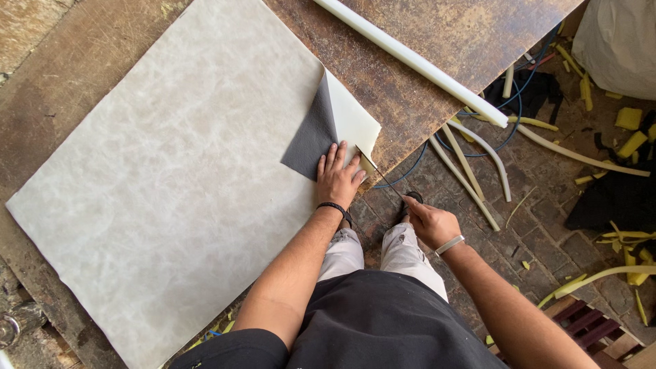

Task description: The person smooths a fabric sheet on a worktable, sprays adhesive onto the surface, and lays a second fabric layer over it. They then place a foam board on the table, cover it with fabric, and trim the excess fabric along the edges using a straight blade. The person handles fabric, foam board, and tools throughout the process.

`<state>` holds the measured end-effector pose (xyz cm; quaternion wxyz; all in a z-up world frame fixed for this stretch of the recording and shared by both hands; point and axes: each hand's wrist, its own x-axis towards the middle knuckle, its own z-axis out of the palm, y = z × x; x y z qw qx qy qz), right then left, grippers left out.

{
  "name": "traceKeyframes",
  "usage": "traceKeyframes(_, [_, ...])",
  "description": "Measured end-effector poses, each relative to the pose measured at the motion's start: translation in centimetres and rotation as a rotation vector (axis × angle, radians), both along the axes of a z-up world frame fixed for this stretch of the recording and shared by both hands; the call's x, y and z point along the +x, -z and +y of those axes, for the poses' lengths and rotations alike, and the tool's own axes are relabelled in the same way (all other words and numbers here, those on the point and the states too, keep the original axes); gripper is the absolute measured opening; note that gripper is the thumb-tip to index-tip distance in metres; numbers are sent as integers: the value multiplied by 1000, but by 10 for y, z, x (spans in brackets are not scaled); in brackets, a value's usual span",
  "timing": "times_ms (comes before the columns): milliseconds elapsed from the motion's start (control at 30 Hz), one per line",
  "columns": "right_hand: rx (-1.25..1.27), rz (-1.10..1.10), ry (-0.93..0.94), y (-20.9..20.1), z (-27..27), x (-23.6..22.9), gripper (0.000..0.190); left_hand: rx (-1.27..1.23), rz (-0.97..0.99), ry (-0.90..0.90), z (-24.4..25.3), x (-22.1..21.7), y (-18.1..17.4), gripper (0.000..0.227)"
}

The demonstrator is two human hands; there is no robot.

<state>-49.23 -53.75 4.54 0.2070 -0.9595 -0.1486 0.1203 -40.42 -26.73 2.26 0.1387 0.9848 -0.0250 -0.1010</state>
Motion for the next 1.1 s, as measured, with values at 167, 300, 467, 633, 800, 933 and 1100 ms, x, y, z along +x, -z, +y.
traceKeyframes(167, [12,-58,15,-5,1,-3,36,-21,1,8,3,2,-4,51])
traceKeyframes(300, [-35,71,31,-4,-1,-2,34,34,3,31,1,4,-6,52])
traceKeyframes(467, [58,-108,1,-7,-11,-8,35,-9,5,-4,1,3,-6,52])
traceKeyframes(633, [-31,82,43,-2,-7,-2,32,33,-14,-10,-3,3,-7,51])
traceKeyframes(800, [-56,154,41,2,-39,-22,33,-35,-2,-56,-2,1,-4,51])
traceKeyframes(933, [97,45,-15,4,-88,-17,32,-52,-25,-104,-9,-2,-2,50])
traceKeyframes(1100, [-21,114,31,7,-119,48,21,-83,-155,-227,-26,-19,-13,40])
